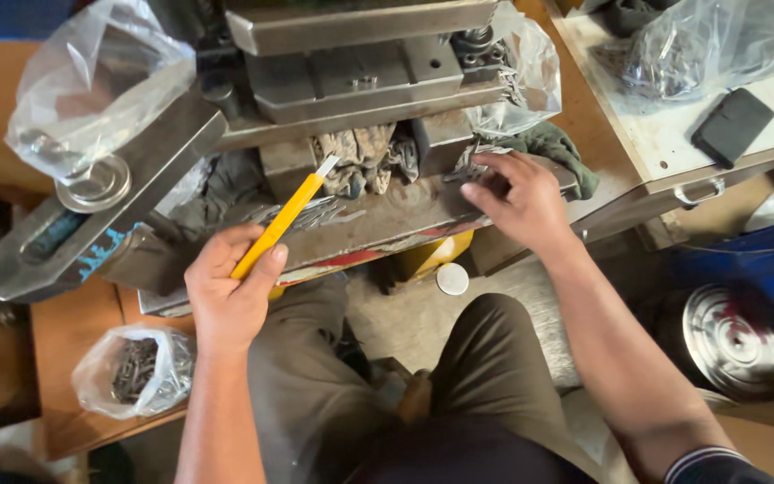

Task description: The person operates a manual press machine, repeatedly placing small metal pieces into the die and using a yellow tool to assist with positioning. The person then pulls the lever to activate the press and collects the processed pieces.

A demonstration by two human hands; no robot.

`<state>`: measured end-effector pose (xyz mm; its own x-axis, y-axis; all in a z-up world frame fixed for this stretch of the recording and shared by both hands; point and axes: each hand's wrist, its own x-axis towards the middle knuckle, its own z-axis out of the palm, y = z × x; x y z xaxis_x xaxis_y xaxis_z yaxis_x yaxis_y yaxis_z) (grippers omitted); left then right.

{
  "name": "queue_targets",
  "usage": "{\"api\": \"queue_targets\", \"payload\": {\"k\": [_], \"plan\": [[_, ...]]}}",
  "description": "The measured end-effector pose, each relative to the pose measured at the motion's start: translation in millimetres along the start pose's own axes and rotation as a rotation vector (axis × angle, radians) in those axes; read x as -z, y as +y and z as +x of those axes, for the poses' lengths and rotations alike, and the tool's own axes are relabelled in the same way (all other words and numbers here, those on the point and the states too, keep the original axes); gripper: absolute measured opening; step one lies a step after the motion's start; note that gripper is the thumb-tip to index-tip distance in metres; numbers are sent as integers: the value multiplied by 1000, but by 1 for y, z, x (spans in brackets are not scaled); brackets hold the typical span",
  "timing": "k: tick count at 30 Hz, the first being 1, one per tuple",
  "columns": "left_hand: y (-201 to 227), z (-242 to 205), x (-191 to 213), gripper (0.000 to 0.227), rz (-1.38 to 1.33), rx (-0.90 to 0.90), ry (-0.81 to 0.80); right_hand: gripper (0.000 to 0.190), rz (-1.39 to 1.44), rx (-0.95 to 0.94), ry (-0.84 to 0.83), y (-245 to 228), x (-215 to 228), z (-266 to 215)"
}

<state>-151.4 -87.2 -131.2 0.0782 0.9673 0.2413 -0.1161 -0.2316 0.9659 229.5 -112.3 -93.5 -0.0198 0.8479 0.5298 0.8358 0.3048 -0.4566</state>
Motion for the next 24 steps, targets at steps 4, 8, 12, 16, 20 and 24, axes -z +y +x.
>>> {"api": "queue_targets", "payload": {"k": [4, 8, 12, 16, 20, 24], "plan": [[-3, 1, -2, 26, -54, -55, -6, 41, -131, 1, -36, -7, -2, 10], [-6, 2, -1, 25, -62, -20, 13, 31, -123, -16, -8, -7, -7, 12], [-8, 2, 0, 26, -43, -13, 26, 21, -167, -97, -17, -4, -11, 9], [-3, 5, -5, 26, 70, -1, 58, 17, -294, -17, 56, -9, -12, 11], [1, 5, -6, 24, 45, -18, 34, 13, -280, -35, 172, -17, -16, 6], [1, 4, -3, 24, 84, 21, 5, 10, -51, -132, 220, -26, -12, 7]]}}
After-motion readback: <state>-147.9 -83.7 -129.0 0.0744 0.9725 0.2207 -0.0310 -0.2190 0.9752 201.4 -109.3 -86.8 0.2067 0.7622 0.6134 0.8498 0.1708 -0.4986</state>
